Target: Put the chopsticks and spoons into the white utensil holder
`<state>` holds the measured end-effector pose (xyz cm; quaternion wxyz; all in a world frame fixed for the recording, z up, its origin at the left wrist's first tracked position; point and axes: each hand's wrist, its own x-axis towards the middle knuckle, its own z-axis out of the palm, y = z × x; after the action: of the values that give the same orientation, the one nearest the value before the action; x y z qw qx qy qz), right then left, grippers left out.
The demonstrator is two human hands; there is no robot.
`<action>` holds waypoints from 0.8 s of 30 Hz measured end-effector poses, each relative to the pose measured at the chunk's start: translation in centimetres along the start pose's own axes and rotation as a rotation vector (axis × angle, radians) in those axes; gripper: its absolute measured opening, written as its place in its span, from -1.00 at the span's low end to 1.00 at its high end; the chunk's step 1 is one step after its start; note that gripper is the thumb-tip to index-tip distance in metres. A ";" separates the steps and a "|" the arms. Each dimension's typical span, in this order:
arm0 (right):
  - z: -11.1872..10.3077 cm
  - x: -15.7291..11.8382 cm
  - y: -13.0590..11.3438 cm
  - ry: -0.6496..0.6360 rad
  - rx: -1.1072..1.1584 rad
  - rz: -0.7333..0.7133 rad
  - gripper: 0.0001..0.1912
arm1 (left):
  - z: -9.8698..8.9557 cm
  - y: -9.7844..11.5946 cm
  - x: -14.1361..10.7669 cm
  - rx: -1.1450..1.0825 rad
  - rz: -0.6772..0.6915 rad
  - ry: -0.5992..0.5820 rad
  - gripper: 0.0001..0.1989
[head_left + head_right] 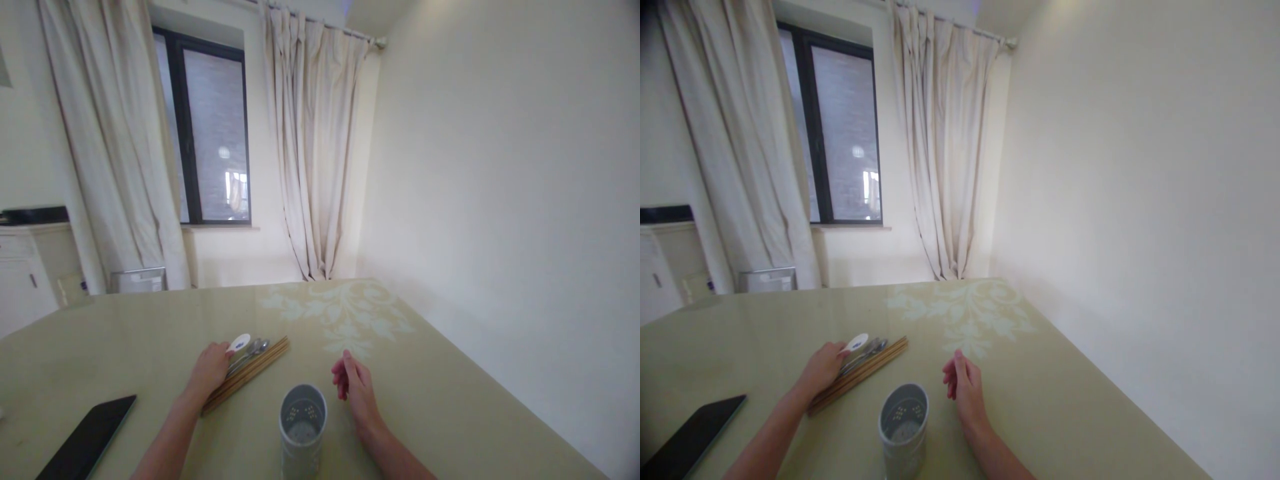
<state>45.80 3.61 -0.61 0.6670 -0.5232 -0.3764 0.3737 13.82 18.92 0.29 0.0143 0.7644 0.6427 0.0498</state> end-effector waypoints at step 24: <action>0.3 0.1 -0.4 -0.056 -0.038 -0.052 -0.17 | -2.3 2.6 -3.5 0.169 -0.024 0.014 -0.55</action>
<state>45.65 3.70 -0.16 0.6556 -0.5152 -0.4154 0.3635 15.55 14.96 2.57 -0.0540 0.7548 0.6537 0.0004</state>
